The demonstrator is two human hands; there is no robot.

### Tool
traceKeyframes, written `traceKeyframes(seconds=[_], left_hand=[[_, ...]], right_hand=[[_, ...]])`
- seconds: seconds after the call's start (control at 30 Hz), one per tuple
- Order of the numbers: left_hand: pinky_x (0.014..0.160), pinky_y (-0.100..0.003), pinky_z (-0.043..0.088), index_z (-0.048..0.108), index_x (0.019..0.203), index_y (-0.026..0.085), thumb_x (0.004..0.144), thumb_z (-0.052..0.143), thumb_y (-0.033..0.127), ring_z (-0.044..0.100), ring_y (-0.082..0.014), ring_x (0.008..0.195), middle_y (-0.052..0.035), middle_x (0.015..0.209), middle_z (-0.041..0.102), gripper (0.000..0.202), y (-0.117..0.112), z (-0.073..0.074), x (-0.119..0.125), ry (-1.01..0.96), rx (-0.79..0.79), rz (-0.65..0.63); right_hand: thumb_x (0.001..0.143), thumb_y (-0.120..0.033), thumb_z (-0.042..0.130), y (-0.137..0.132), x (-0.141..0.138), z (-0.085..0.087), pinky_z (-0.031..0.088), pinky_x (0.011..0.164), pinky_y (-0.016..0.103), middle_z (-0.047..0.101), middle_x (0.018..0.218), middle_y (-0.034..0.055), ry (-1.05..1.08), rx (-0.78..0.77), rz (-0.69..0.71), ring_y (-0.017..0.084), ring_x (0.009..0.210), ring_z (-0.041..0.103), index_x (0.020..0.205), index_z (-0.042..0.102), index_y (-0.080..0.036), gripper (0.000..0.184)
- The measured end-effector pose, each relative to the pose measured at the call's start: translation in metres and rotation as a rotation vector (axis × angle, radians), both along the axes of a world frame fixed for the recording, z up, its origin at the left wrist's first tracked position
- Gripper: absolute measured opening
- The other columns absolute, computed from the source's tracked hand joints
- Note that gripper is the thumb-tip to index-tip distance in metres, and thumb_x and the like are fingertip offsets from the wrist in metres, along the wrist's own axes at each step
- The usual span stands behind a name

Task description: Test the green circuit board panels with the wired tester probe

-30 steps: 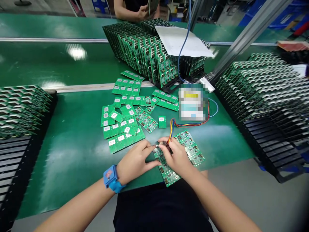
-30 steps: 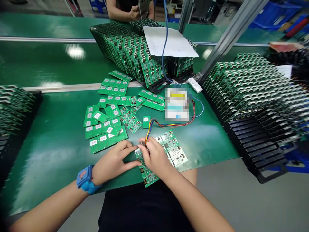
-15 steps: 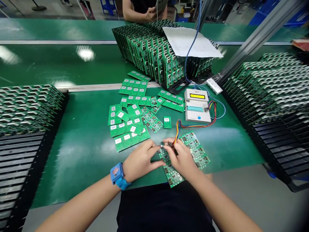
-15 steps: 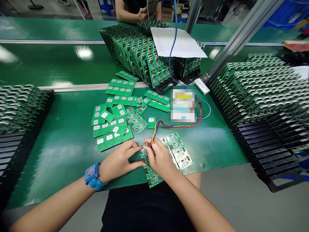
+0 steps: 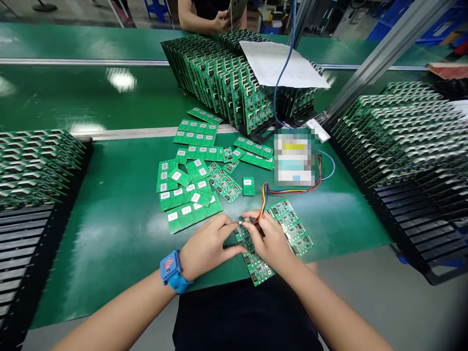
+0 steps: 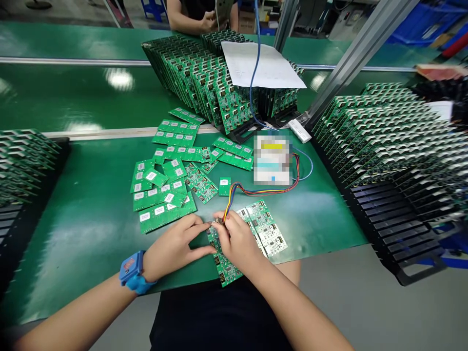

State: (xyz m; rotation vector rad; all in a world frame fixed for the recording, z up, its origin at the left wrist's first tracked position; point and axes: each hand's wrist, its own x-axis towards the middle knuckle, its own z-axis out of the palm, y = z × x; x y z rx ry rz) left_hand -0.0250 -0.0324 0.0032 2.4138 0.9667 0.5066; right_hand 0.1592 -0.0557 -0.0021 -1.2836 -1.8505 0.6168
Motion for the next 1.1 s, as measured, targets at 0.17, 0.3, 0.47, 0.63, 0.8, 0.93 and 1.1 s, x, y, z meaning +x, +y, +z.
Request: traceKeyframes(seconds=[0.17, 0.3, 0.47, 0.63, 0.8, 0.93, 1.1], left_hand=[[0.069, -0.035, 0.048, 0.055, 0.107, 0.013, 0.080, 0.063, 0.044, 0.050, -0.0197, 0.080, -0.0067, 0.089, 0.050, 0.042, -0.0003, -0.0014, 0.0000, -0.002, 0.000, -0.002], [0.069, -0.036, 0.049, 0.055, 0.107, 0.013, 0.080, 0.063, 0.044, 0.051, -0.0199, 0.080, -0.0068, 0.089, 0.050, 0.042, -0.0002, -0.0014, -0.0002, 0.002, -0.007, -0.001], [0.070, -0.036, 0.049, 0.055, 0.107, 0.013, 0.080, 0.063, 0.045, 0.051, -0.0200, 0.080, -0.0069, 0.089, 0.050, 0.042, -0.0009, -0.0001, -0.0007, 0.009, -0.011, 0.004], [0.070, -0.036, 0.049, 0.056, 0.107, 0.013, 0.080, 0.063, 0.044, 0.051, -0.0201, 0.081, -0.0071, 0.089, 0.050, 0.042, -0.0012, 0.0010, -0.0003, 0.014, -0.020, 0.004], [0.072, -0.035, 0.049, 0.056, 0.107, 0.014, 0.080, 0.063, 0.044, 0.052, -0.0200, 0.081, -0.0073, 0.090, 0.051, 0.041, -0.0002, 0.0011, 0.0000, 0.021, -0.022, 0.008], [0.072, -0.035, 0.049, 0.056, 0.106, 0.015, 0.081, 0.063, 0.044, 0.052, -0.0196, 0.081, -0.0068, 0.090, 0.051, 0.039, -0.0002, 0.0012, 0.0001, 0.026, -0.033, 0.008], [0.072, -0.035, 0.049, 0.056, 0.104, 0.016, 0.081, 0.063, 0.045, 0.052, -0.0196, 0.082, -0.0066, 0.090, 0.051, 0.038, -0.0003, 0.0011, 0.0001, 0.018, -0.031, 0.013]], right_hand=[[0.092, -0.017, 0.044, 0.0002, -0.0005, -0.0016, 0.051, 0.080, 0.034, 0.060, 0.097, 0.0064, 0.002, 0.006, -0.003, 0.019, 0.091, 0.058, 0.109, 0.052, -0.021, 0.018], [0.092, -0.017, 0.045, 0.0000, -0.0008, -0.0015, 0.051, 0.081, 0.034, 0.061, 0.098, 0.0066, -0.002, 0.005, -0.005, 0.019, 0.092, 0.058, 0.109, 0.052, -0.021, 0.019], [0.092, -0.017, 0.045, 0.0002, -0.0006, 0.0002, 0.051, 0.080, 0.033, 0.061, 0.097, 0.0062, 0.000, 0.010, -0.006, 0.019, 0.091, 0.058, 0.108, 0.052, -0.021, 0.018], [0.092, -0.017, 0.045, -0.0002, -0.0011, 0.0002, 0.051, 0.080, 0.034, 0.061, 0.097, 0.0061, -0.004, 0.018, -0.012, 0.019, 0.092, 0.058, 0.108, 0.052, -0.021, 0.018], [0.092, -0.017, 0.046, -0.0008, -0.0010, -0.0017, 0.050, 0.081, 0.034, 0.061, 0.098, 0.0064, -0.002, 0.022, -0.011, 0.019, 0.093, 0.058, 0.108, 0.052, -0.022, 0.018], [0.091, -0.016, 0.046, -0.0005, -0.0005, -0.0024, 0.050, 0.080, 0.034, 0.061, 0.098, 0.0067, 0.005, 0.024, -0.010, 0.019, 0.092, 0.058, 0.107, 0.052, -0.021, 0.017], [0.092, -0.018, 0.046, -0.0002, -0.0009, -0.0006, 0.051, 0.078, 0.033, 0.062, 0.097, 0.0065, 0.004, 0.021, -0.019, 0.018, 0.088, 0.059, 0.106, 0.053, -0.020, 0.016]])
